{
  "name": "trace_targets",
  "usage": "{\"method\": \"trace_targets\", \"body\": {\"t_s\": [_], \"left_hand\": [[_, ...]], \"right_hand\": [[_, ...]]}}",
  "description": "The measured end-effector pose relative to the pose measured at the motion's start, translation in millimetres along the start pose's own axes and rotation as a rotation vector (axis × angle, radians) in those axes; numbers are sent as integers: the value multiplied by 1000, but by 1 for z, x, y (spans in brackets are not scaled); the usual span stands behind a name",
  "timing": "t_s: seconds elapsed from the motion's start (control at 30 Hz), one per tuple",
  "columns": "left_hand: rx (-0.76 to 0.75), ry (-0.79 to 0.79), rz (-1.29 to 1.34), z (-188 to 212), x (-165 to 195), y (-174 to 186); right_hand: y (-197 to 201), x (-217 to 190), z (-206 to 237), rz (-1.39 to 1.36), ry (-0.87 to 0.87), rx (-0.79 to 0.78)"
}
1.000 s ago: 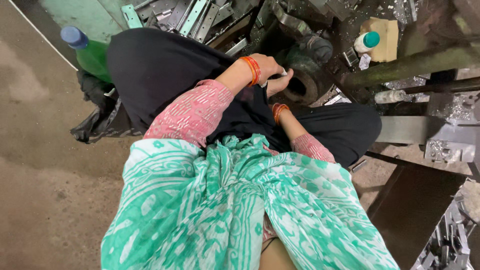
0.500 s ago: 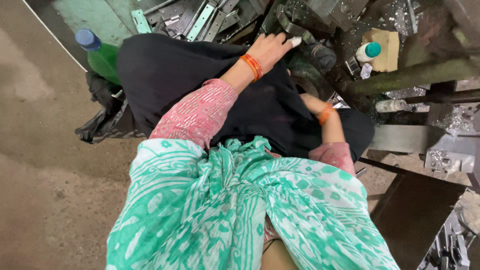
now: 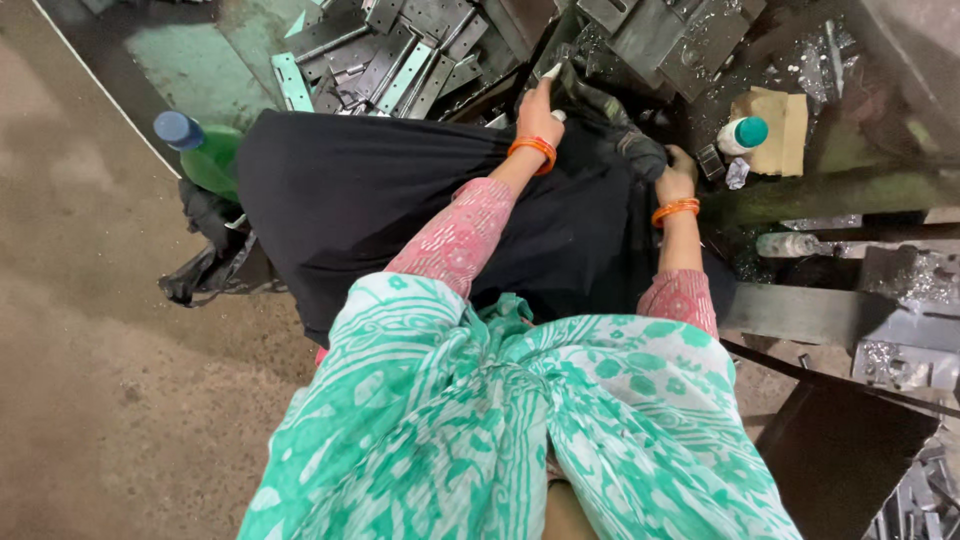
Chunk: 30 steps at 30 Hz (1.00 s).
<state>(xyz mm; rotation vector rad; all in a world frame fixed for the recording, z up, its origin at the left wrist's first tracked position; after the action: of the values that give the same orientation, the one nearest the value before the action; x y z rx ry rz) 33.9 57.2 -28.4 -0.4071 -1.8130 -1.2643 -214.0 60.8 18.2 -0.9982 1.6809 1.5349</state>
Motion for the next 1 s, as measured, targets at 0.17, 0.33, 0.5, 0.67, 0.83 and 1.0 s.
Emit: {"method": "trace_targets", "body": {"t_s": [0.17,0.33,0.5,0.67,0.83,1.0], "left_hand": [[-52,-59,-167,-4,-28,10],[-422,206,-492,6,-77,21],[-272,-51,-569,-36,-86,35],[-48,71,-656,-84,-115,83],[-91,296,-866,-66,-125,99],[-127,275,-784,-58,-120,97]], "right_hand": [[-47,-4,-1,344,-124,-119],[-99,15,19,483,-196,-721],[-67,51,18,302,-315,-456],[10,71,6,-445,-299,44],[45,44,12,-747,-27,122],[27,-28,21,-587,138,55]]}}
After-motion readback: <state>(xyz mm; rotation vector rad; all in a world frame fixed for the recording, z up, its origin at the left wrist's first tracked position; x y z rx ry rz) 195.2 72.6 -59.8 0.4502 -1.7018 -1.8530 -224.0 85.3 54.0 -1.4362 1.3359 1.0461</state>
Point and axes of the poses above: each hand's wrist, its own z-axis away from the middle knuckle, its own y-axis out of the back of the hand, x = y × z, the point moved 2 cm from there along -z, towards the middle knuckle, and after that the axes turned 14 degrees about -z, right-handed, at the moved point
